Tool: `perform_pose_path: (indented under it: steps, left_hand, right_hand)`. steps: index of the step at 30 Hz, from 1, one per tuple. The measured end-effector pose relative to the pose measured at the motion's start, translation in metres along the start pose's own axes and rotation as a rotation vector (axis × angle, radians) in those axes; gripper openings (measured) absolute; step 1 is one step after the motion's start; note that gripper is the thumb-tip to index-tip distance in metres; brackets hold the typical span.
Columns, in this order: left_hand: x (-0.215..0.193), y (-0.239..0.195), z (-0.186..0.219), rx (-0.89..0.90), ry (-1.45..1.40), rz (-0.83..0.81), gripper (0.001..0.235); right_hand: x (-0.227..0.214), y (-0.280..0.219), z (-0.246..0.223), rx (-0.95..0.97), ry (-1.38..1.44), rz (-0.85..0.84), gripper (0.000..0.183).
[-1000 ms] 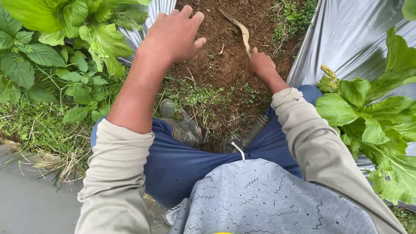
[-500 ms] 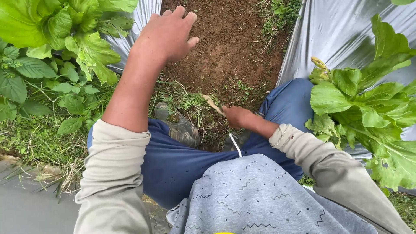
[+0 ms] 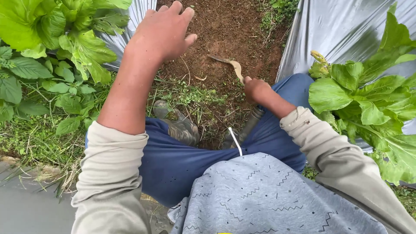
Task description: Using a hand sickle to remove weeds and loosen the soil between rows of crops covered in plastic mulch.
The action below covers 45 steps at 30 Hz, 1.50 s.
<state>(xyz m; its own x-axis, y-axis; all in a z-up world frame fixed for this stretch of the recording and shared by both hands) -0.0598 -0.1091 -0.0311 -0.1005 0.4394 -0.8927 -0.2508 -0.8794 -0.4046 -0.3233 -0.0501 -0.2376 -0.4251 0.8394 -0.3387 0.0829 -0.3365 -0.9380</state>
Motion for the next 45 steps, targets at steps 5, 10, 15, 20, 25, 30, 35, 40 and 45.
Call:
perform_pose_path:
  steps: [5, 10, 15, 20, 25, 30, 35, 40, 45]
  left_hand:
    - [0.003, 0.009, -0.003, 0.000, 0.006, -0.011, 0.053]
    - [-0.001, 0.017, 0.011, 0.037, 0.012, 0.018, 0.049]
    - [0.001, 0.016, 0.013, 0.019, 0.000, -0.063, 0.054]
    - [0.002, 0.018, 0.008, 0.047, 0.022, 0.034, 0.049]
    - [-0.003, 0.025, 0.016, 0.033, -0.013, -0.018, 0.048]
    - [-0.013, 0.031, 0.031, 0.075, 0.004, 0.051, 0.048]
    - [-0.010, 0.030, 0.022, 0.037, 0.015, -0.013, 0.049]
    - [-0.013, 0.025, 0.019, 0.016, 0.014, -0.055, 0.052]
    - [-0.018, 0.025, 0.012, -0.062, -0.075, -0.100, 0.058]
  right_hand:
    - [0.078, -0.039, -0.020, -0.078, -0.194, -0.438, 0.075]
    - [0.032, -0.066, -0.010, -0.112, -0.073, -0.496, 0.041]
    - [-0.043, -0.046, 0.008, -0.021, -0.070, -0.235, 0.034]
    - [0.028, 0.012, 0.018, -0.001, -0.170, -0.324, 0.033]
    - [0.115, 0.002, 0.000, -0.497, -0.568, -0.667, 0.041]
    - [0.026, -0.041, 0.014, -0.127, -0.161, -0.445, 0.028]
    - [-0.033, -0.048, -0.015, -0.039, 0.107, -0.165, 0.031]
    - [0.021, -0.044, -0.052, 0.028, 0.410, -0.155, 0.044]
    - [0.154, -0.001, -0.113, -0.567, -0.751, -0.371, 0.033]
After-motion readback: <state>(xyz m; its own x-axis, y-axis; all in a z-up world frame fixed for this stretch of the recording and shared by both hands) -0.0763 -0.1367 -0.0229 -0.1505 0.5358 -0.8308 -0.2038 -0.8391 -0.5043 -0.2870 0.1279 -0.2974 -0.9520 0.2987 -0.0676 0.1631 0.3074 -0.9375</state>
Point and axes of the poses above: each hand's wrist, its own y-axis towards the middle knuckle, its own x-axis out of the palm, z = x × y, the point moved 9 cm from there along y, towards the middle knuckle, and after that the axes turned 3 degrees about -z, right-handed, at the moved point
